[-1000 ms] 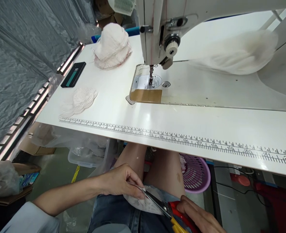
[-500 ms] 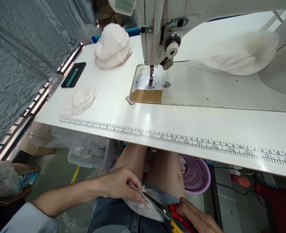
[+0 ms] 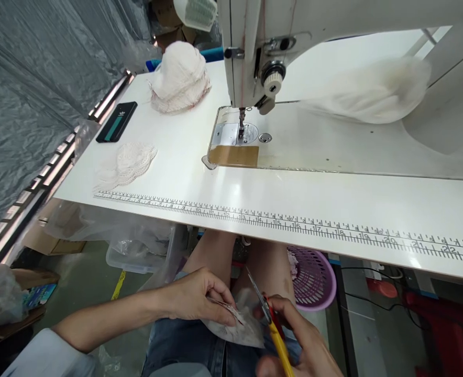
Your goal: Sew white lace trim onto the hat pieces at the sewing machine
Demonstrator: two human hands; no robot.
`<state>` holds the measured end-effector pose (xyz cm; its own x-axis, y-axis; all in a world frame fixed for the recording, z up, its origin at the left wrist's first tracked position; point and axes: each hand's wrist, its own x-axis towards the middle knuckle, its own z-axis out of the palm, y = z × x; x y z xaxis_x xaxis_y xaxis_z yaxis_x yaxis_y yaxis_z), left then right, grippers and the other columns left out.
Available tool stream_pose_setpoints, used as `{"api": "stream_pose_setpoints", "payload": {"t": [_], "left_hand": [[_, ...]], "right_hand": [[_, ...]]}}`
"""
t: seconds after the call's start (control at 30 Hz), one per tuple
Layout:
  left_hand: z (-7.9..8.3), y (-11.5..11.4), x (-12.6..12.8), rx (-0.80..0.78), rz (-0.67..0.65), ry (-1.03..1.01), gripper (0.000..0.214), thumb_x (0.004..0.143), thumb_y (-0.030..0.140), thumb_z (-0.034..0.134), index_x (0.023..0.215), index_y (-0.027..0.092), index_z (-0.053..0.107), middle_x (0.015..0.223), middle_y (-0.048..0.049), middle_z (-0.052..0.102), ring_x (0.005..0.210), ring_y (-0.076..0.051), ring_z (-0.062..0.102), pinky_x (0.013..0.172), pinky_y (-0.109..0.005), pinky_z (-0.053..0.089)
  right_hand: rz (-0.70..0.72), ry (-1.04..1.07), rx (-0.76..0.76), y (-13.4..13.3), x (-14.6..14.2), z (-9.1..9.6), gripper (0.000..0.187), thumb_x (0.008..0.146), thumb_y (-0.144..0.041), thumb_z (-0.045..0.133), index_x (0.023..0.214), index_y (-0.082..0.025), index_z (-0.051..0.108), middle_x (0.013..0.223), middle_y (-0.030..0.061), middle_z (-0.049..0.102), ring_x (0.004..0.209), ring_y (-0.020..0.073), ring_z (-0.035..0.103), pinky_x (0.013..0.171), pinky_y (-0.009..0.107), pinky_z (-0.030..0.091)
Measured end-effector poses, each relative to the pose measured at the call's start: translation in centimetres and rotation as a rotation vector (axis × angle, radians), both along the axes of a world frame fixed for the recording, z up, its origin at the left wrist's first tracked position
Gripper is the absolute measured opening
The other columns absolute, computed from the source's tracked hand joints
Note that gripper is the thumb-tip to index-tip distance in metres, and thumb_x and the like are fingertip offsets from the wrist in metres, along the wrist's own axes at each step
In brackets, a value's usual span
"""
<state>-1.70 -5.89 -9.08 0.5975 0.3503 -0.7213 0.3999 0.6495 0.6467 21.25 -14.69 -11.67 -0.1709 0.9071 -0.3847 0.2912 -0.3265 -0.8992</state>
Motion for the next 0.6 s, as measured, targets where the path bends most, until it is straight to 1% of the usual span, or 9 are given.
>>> {"api": "stream_pose_setpoints", "payload": {"t": [0.03,0.1,0.17,0.23,0.33,0.4,0.5,0.6], "left_hand": [[0.0,-0.1,0.1,0.014,-0.013,0.010,0.043,0.059,0.042,0.079,0.087,0.011,0.072,0.070,-0.0023,0.065,0.059,-0.009,0.052,0.054,-0.018,0.035],[0.0,-0.3,0.1,0.022,-0.024,0.017,0.043,0.059,0.043,0.078,0.087,0.010,0.072,0.064,0.0000,0.062,0.053,-0.007,0.045,0.049,-0.018,0.028],[-0.1,-0.3,0.1,0.002,-0.003,0.003,0.045,0.059,0.044,0.078,0.087,0.010,0.072,0.062,0.0011,0.060,0.051,-0.005,0.042,0.049,-0.018,0.027],[-0.1,-0.3,-0.1,-0.019,0.016,-0.014,0.046,0.057,0.044,0.079,0.086,0.011,0.072,0.063,0.0010,0.060,0.051,-0.005,0.042,0.050,-0.018,0.027],[-0.2,-0.1,-0.4,-0.041,0.018,-0.048,0.043,0.053,0.044,0.081,0.080,0.010,0.073,0.063,0.0002,0.060,0.052,-0.006,0.043,0.050,-0.018,0.028],[-0.3,-0.1,-0.6,-0.050,0.026,-0.077,0.042,0.053,0.044,0.081,0.076,0.011,0.073,0.063,-0.0002,0.061,0.053,-0.006,0.044,0.052,-0.019,0.030],[-0.3,0.0,-0.6,-0.057,0.031,-0.087,0.043,0.051,0.045,0.081,0.076,0.010,0.074,0.064,-0.0007,0.061,0.054,-0.006,0.045,0.054,-0.020,0.033],[-0.2,0.1,-0.5,-0.049,0.026,-0.077,0.046,0.050,0.046,0.081,0.078,0.010,0.074,0.063,-0.0012,0.062,0.054,-0.007,0.047,0.055,-0.020,0.035]], "right_hand": [[0.025,0.040,-0.015,0.7,-0.8,0.3,0.047,0.058,-0.037,0.080,0.101,-0.026,0.061,0.095,0.0028,0.067,0.086,0.0233,0.064,0.071,0.022,0.051],[0.019,0.100,-0.052,1.8,-2.4,0.8,0.038,0.061,-0.033,0.079,0.091,-0.025,0.059,0.084,0.0003,0.063,0.079,0.0196,0.061,0.068,0.021,0.049],[-0.029,0.172,-0.104,2.3,-3.7,1.1,0.028,0.064,-0.032,0.077,0.080,-0.023,0.055,0.072,-0.0025,0.057,0.069,0.0153,0.056,0.061,0.020,0.047],[-0.076,0.250,-0.176,2.4,-4.6,1.4,0.027,0.066,-0.032,0.076,0.073,-0.022,0.052,0.067,-0.0044,0.052,0.062,0.0120,0.050,0.057,0.019,0.043],[-0.115,0.314,-0.284,2.2,-4.9,1.7,0.027,0.065,-0.029,0.076,0.073,-0.021,0.052,0.066,-0.0058,0.051,0.059,0.0096,0.045,0.054,0.017,0.039],[-0.079,0.317,-0.311,2.1,-4.7,1.8,0.027,0.064,-0.026,0.076,0.074,-0.021,0.052,0.067,-0.0060,0.051,0.059,0.0094,0.044,0.055,0.017,0.039],[-0.003,0.297,-0.282,2.1,-4.3,1.5,0.025,0.066,-0.022,0.075,0.077,-0.022,0.053,0.072,-0.0048,0.054,0.064,0.0108,0.048,0.058,0.018,0.042],[0.016,0.251,-0.233,2.1,-4.2,1.4,0.024,0.068,-0.023,0.073,0.080,-0.022,0.052,0.075,-0.0036,0.056,0.067,0.0119,0.051,0.061,0.018,0.044]]}}
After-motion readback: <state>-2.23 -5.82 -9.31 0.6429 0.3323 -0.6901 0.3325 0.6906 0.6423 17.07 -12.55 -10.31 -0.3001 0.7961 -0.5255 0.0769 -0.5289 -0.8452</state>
